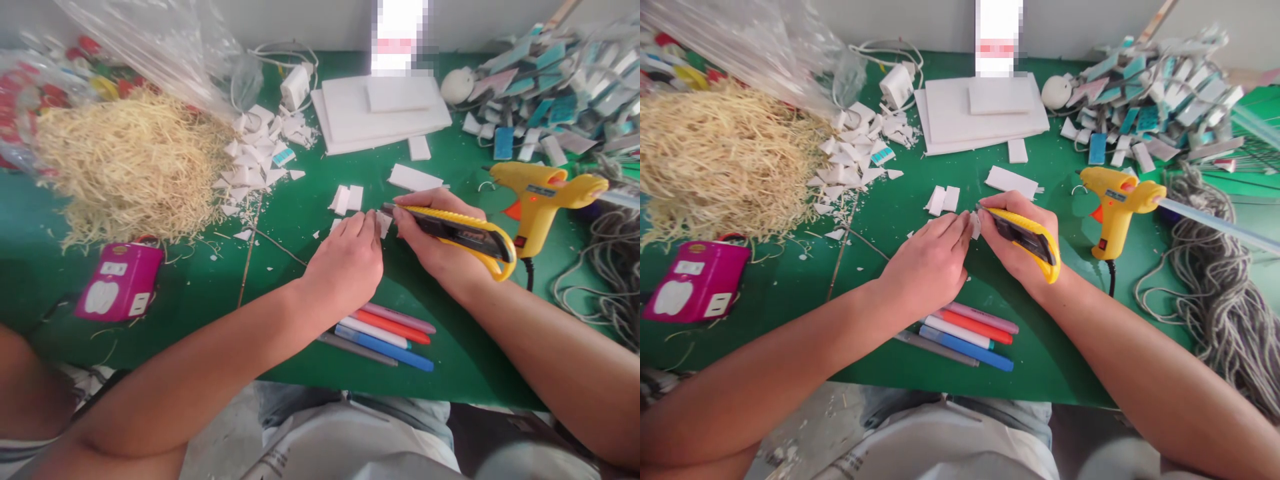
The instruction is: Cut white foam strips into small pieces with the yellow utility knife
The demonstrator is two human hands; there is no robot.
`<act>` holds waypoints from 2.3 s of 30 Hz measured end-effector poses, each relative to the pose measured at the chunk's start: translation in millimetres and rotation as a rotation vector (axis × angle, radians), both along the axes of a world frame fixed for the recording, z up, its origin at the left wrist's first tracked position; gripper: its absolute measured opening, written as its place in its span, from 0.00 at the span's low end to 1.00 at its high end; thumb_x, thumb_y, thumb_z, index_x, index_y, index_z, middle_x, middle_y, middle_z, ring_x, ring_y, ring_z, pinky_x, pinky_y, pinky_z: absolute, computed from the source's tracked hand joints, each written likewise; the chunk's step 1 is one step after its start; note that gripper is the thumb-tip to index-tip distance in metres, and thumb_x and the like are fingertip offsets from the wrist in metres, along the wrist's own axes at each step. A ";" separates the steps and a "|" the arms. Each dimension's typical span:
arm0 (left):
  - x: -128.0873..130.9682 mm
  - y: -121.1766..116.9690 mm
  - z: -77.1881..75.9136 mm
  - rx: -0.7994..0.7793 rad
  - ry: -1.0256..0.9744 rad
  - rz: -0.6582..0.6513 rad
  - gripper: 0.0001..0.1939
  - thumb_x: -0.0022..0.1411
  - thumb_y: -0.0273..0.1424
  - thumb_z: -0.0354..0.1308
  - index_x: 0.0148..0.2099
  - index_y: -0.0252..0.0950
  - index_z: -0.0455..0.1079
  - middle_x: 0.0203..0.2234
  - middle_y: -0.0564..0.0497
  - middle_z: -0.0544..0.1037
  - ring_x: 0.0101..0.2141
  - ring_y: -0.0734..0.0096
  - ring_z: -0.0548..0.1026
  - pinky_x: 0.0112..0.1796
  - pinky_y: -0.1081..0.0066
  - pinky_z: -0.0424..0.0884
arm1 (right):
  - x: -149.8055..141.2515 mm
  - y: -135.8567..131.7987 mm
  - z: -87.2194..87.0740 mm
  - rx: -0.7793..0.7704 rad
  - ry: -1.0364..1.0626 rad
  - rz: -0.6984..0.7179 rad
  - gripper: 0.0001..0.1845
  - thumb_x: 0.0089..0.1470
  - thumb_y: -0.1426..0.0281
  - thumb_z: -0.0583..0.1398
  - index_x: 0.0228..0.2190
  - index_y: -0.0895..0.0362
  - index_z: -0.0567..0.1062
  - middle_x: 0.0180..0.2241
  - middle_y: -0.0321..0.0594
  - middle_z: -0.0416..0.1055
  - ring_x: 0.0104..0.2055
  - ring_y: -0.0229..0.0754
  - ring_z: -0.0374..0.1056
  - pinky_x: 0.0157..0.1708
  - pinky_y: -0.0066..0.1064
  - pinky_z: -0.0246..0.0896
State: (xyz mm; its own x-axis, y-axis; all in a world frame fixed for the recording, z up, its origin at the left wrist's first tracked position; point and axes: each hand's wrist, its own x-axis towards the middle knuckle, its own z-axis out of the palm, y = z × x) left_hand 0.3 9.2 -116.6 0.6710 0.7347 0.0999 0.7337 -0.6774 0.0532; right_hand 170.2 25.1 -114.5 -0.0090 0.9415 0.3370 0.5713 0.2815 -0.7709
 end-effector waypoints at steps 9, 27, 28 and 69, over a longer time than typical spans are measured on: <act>3.4 -1.3 0.7 0.032 0.065 0.005 0.26 0.68 0.20 0.49 0.65 0.09 0.62 0.59 0.22 0.72 0.57 0.42 0.75 0.56 0.51 0.76 | 2.2 0.7 1.0 0.028 -0.068 0.008 0.02 0.55 0.69 0.66 0.33 0.51 0.79 0.30 0.33 0.79 0.29 0.36 0.72 0.32 0.28 0.70; 10.3 -4.7 5.4 0.026 0.090 0.064 0.25 0.67 0.15 0.46 0.64 0.10 0.63 0.59 0.21 0.72 0.56 0.43 0.75 0.54 0.48 0.76 | 1.9 -3.1 8.6 -0.055 -0.026 -0.005 0.03 0.51 0.69 0.66 0.28 0.51 0.77 0.22 0.31 0.74 0.21 0.36 0.69 0.26 0.29 0.67; 10.2 -4.4 5.1 0.028 0.090 0.060 0.25 0.67 0.15 0.46 0.64 0.09 0.63 0.59 0.21 0.72 0.56 0.43 0.75 0.54 0.48 0.76 | 1.5 -2.4 6.5 -0.039 0.013 -0.008 0.03 0.52 0.68 0.66 0.28 0.52 0.76 0.22 0.31 0.75 0.21 0.36 0.69 0.24 0.29 0.66; 9.1 -3.9 3.8 0.029 0.080 0.058 0.25 0.67 0.17 0.50 0.64 0.10 0.63 0.59 0.22 0.72 0.57 0.42 0.75 0.55 0.50 0.76 | 2.8 -0.6 -0.9 -0.022 0.019 -0.014 0.04 0.53 0.66 0.65 0.29 0.52 0.76 0.23 0.32 0.75 0.22 0.37 0.69 0.25 0.30 0.66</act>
